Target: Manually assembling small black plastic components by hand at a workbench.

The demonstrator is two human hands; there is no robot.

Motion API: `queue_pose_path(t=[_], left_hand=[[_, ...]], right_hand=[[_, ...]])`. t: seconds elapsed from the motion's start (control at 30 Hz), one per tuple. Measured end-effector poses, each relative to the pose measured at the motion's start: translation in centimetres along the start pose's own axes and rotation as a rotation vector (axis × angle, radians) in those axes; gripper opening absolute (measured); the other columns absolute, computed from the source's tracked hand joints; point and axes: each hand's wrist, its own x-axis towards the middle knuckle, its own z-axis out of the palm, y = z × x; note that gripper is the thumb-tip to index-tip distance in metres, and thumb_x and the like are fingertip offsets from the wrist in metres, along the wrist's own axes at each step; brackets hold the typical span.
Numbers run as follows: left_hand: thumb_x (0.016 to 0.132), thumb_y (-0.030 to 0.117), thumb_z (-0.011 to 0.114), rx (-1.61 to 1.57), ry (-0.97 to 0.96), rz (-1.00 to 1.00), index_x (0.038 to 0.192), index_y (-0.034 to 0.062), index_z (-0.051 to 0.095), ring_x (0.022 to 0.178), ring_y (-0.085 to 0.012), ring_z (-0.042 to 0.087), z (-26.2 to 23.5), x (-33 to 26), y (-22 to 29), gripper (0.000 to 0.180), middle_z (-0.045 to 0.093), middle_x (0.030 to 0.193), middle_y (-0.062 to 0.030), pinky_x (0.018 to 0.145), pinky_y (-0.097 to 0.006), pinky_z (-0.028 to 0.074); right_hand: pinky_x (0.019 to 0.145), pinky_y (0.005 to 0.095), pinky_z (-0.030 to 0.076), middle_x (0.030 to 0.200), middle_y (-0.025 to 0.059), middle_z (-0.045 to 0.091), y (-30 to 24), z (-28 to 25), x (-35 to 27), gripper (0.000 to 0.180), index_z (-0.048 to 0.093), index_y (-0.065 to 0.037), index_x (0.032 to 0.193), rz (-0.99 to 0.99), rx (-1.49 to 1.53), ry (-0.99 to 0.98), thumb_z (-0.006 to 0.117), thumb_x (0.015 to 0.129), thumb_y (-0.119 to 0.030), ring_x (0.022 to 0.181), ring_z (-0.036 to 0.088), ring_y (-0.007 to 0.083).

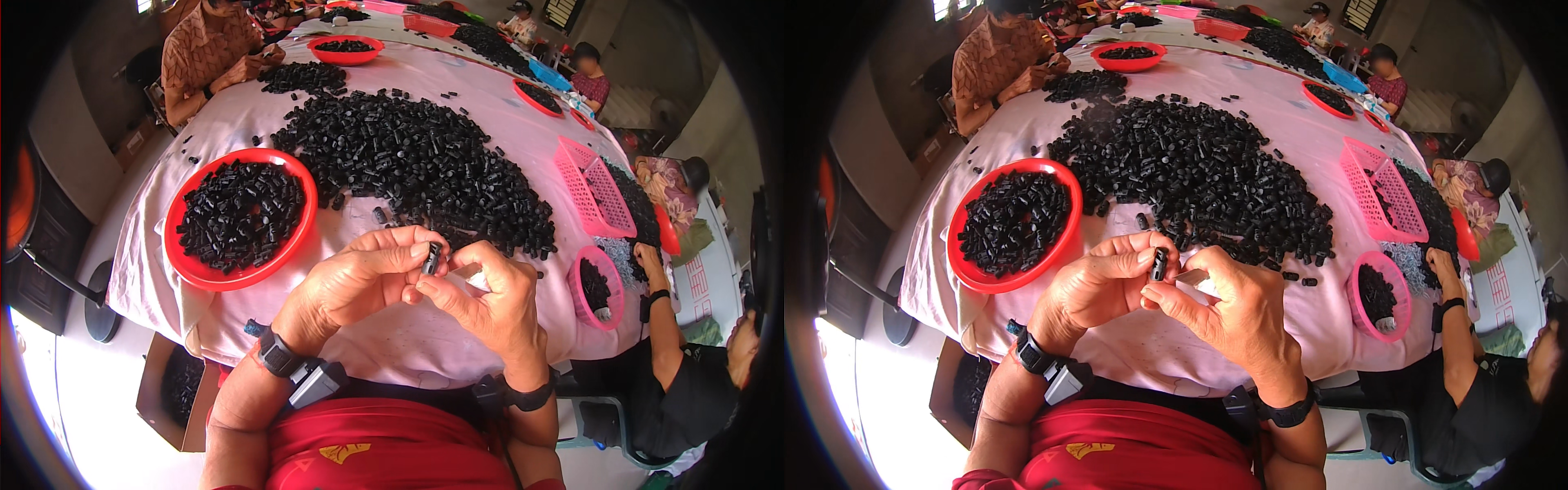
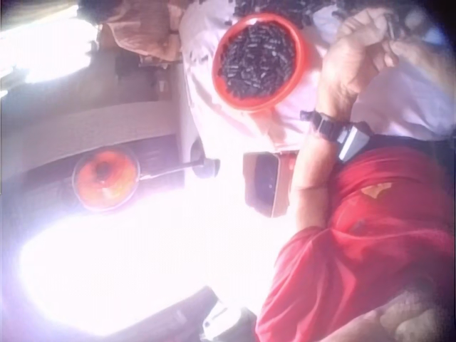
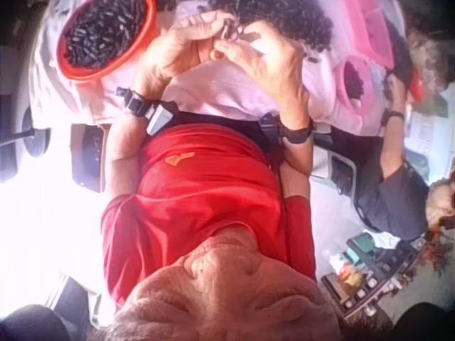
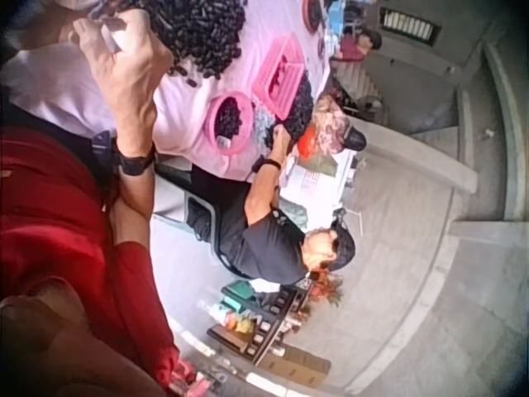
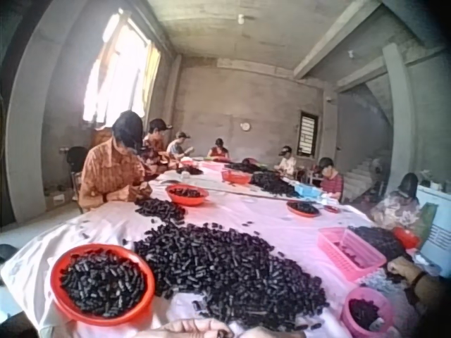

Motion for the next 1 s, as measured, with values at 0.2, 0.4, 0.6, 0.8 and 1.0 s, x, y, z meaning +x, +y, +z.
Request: queue_pose_path(t=[0.2, 0.4, 0.6, 0.8, 1.0], left_hand=[[0.097, 0.02, 0.061, -0.042, -0.042, -0.012, 0.115, 0.0032, 0.062, 0.084, -0.0084, 0.058, 0.2, -0.1, -0.2, 0.025, 0.064, 0.102, -0.0013, 0.07, -0.024, 0.045], [0.097, 0.021, 0.061, -0.028, -0.025, -0.004, 0.116, 0.004, 0.062, 0.084, -0.0082, 0.059, 0.4, 0.0, -0.4, 0.026, 0.064, 0.103, -0.0013, 0.069, -0.024, 0.045], [0.096, 0.021, 0.063, 0.014, -0.018, 0.013, 0.118, 0.0045, 0.061, 0.082, -0.0074, 0.059, 0.6, 0.0, -0.4, 0.027, 0.065, 0.101, -0.0003, 0.068, -0.024, 0.045], [0.096, 0.021, 0.063, 0.02, 0.011, 0.025, 0.118, 0.005, 0.061, 0.08, -0.0069, 0.059, 0.6, 0.0, -0.5, 0.028, 0.064, 0.099, 0.0011, 0.068, -0.022, 0.044], [0.097, 0.023, 0.062, 0.145, 0.04, 0.073, 0.125, 0.0046, 0.058, 0.081, -0.0076, 0.058, 0.8, 0.0, 0.0, 0.034, 0.064, 0.093, 0.0005, 0.068, -0.022, 0.044]], right_hand=[[0.048, 0.0312, 0.051, 0.066, 0.0092, 0.067, -0.5, -0.2, 0.2, 0.036, 0.059, -0.006, 0.08, -0.036, -0.051, 0.003, 0.085, 0.075, -0.03, 0.056, 0.068, 0.0216], [0.051, 0.0316, 0.053, 0.07, 0.0101, 0.069, -0.6, -0.3, 0.1, 0.036, 0.058, -0.006, 0.081, -0.063, -0.059, 0.013, 0.086, 0.074, -0.027, 0.06, 0.07, 0.0226], [0.051, 0.0313, 0.054, 0.07, 0.0095, 0.069, -0.9, -0.5, 0.2, 0.036, 0.058, -0.006, 0.083, -0.055, -0.072, 0.002, 0.086, 0.074, -0.026, 0.062, 0.071, 0.0223], [0.051, 0.0302, 0.054, 0.071, 0.0088, 0.069, -1.4, -0.5, 0.2, 0.032, 0.058, -0.005, 0.087, -0.075, -0.049, 0.056, 0.084, 0.077, -0.021, 0.063, 0.071, 0.0214], [0.052, 0.0282, 0.055, 0.075, 0.0101, 0.07, -1.0, -0.4, 0.1, 0.019, 0.061, -0.002, 0.093, -0.085, 0.009, 0.041, 0.075, 0.085, -0.012, 0.065, 0.072, 0.0179]])
